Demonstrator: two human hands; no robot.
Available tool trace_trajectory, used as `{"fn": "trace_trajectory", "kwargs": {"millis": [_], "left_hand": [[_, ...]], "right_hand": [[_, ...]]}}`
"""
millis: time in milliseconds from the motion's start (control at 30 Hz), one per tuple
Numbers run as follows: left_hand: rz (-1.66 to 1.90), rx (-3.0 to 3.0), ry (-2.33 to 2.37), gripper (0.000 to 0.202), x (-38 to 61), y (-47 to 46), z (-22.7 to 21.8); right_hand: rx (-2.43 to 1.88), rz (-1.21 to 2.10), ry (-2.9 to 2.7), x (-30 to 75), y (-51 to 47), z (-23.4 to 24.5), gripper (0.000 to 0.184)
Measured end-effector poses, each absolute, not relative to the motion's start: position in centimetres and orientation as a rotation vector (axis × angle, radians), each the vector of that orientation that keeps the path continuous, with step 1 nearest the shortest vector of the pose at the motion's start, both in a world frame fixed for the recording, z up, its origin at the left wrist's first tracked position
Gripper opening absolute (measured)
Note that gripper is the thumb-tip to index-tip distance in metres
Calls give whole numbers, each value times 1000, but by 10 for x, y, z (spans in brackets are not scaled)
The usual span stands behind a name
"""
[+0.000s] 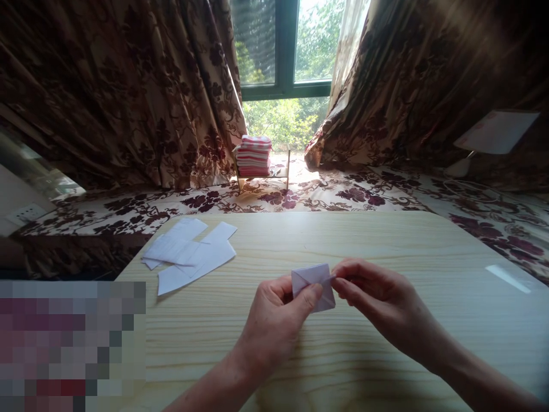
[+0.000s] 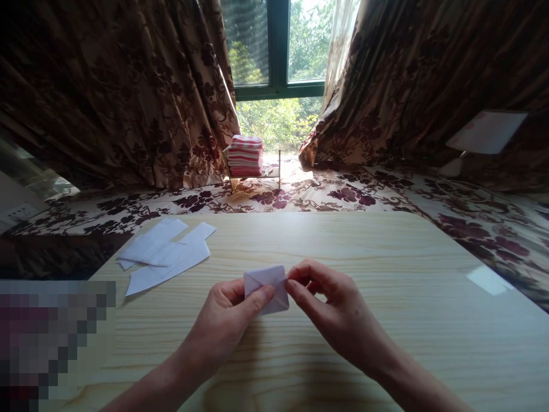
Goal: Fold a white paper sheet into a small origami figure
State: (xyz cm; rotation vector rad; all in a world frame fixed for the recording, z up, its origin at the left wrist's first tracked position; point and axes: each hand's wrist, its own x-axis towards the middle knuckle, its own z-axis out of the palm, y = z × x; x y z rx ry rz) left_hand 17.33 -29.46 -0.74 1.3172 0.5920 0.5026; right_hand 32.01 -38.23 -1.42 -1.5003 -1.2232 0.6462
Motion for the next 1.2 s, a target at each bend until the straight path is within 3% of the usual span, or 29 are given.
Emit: {"fn": "trace_trajectory", "kwargs": {"millis": [267,600,1200], "left_hand": [[491,1587,580,20,170,-296,-5],[400,1377,568,24,171,-291,-5],[350,1465,573,21,172,-294,-4]], "right_hand": [[-1491,814,-1242,323,-383,-9,21],[-1523,521,-1382,319,-386,-15,13],[-1498,484,-1486,319,-386,-9,8]]}}
